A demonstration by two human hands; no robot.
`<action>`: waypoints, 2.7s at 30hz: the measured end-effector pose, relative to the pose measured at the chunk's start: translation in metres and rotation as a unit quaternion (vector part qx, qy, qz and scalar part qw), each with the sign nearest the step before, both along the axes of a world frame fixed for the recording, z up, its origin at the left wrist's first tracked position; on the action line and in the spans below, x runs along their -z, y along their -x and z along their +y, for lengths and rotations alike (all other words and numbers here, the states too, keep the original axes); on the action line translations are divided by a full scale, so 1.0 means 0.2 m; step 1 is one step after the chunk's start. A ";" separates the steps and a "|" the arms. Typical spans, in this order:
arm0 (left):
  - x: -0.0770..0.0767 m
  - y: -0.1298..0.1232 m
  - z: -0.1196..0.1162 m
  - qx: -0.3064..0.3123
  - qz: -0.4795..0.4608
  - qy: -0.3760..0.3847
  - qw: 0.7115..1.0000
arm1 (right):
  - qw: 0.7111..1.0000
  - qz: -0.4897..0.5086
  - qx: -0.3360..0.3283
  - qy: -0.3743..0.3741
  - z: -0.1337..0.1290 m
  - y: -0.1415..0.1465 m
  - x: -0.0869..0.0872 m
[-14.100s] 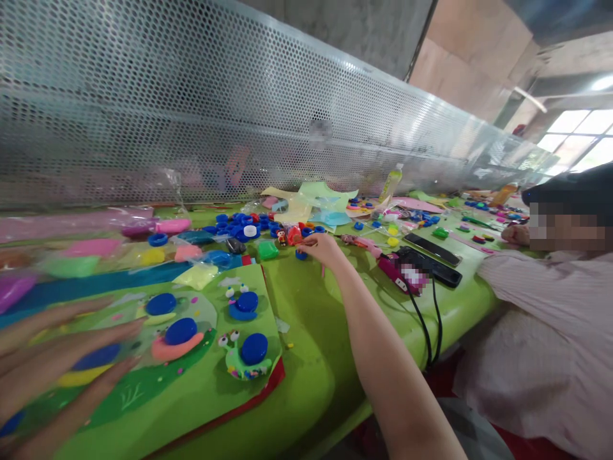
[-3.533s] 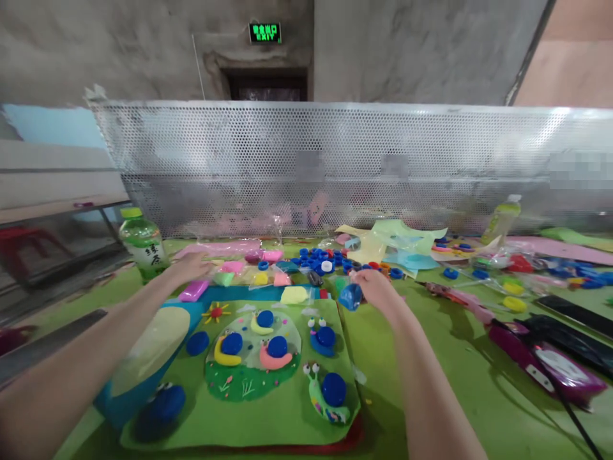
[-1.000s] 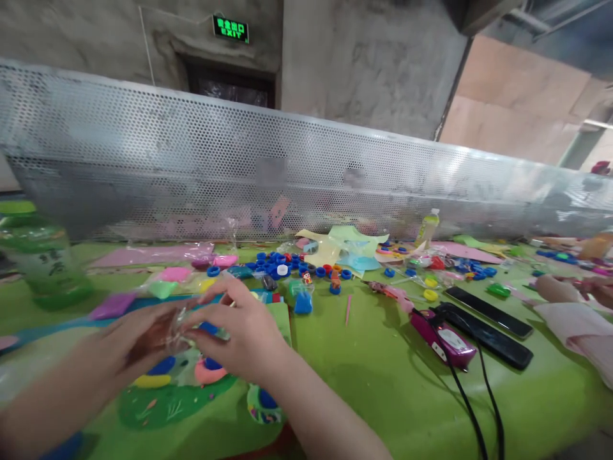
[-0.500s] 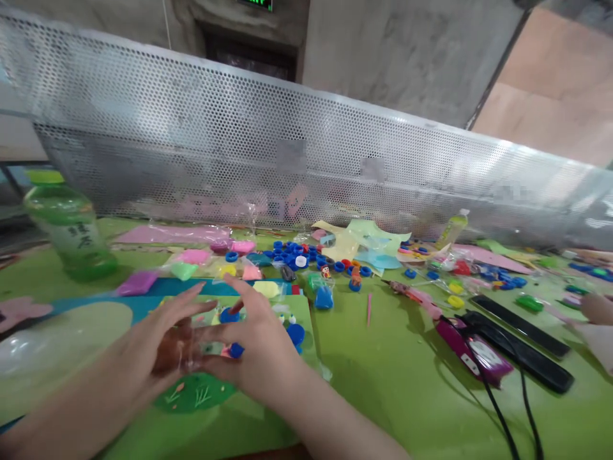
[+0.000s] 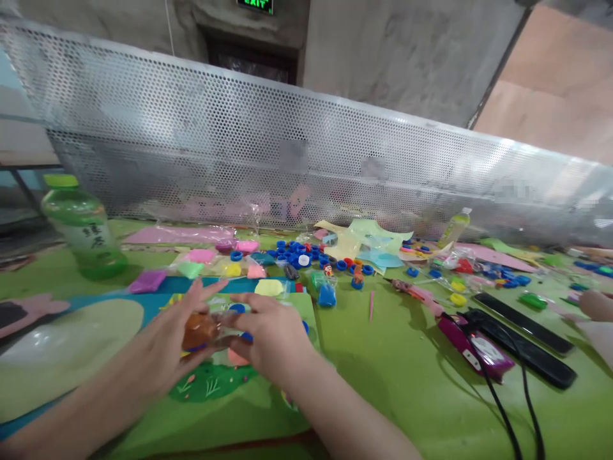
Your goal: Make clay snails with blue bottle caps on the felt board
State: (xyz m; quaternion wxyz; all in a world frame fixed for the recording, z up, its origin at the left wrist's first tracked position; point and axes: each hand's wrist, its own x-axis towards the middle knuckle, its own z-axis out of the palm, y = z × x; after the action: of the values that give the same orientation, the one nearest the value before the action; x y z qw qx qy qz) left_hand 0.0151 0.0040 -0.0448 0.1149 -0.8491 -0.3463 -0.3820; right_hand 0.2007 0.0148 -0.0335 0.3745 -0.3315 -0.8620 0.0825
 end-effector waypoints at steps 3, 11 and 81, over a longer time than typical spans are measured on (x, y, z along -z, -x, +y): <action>-0.04 -0.02 -0.01 0.004 0.040 -0.036 0.999 | 0.998 0.056 -0.003 -0.027 0.02 -0.02 -0.01; -0.11 0.00 -0.05 -0.011 -0.019 0.185 0.982 | 0.990 0.143 0.003 0.003 0.04 -0.04 -0.05; -0.05 0.01 -0.03 -0.056 0.001 0.081 0.995 | 0.919 0.211 -0.020 0.332 0.02 -0.05 -0.08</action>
State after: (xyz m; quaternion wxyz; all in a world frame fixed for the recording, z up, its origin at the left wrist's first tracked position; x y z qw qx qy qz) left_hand 0.0123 -0.0017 -0.0344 0.0669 -0.8356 -0.4228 -0.3443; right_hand 0.2111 0.0187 -0.0183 0.4145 -0.3945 -0.6921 0.4398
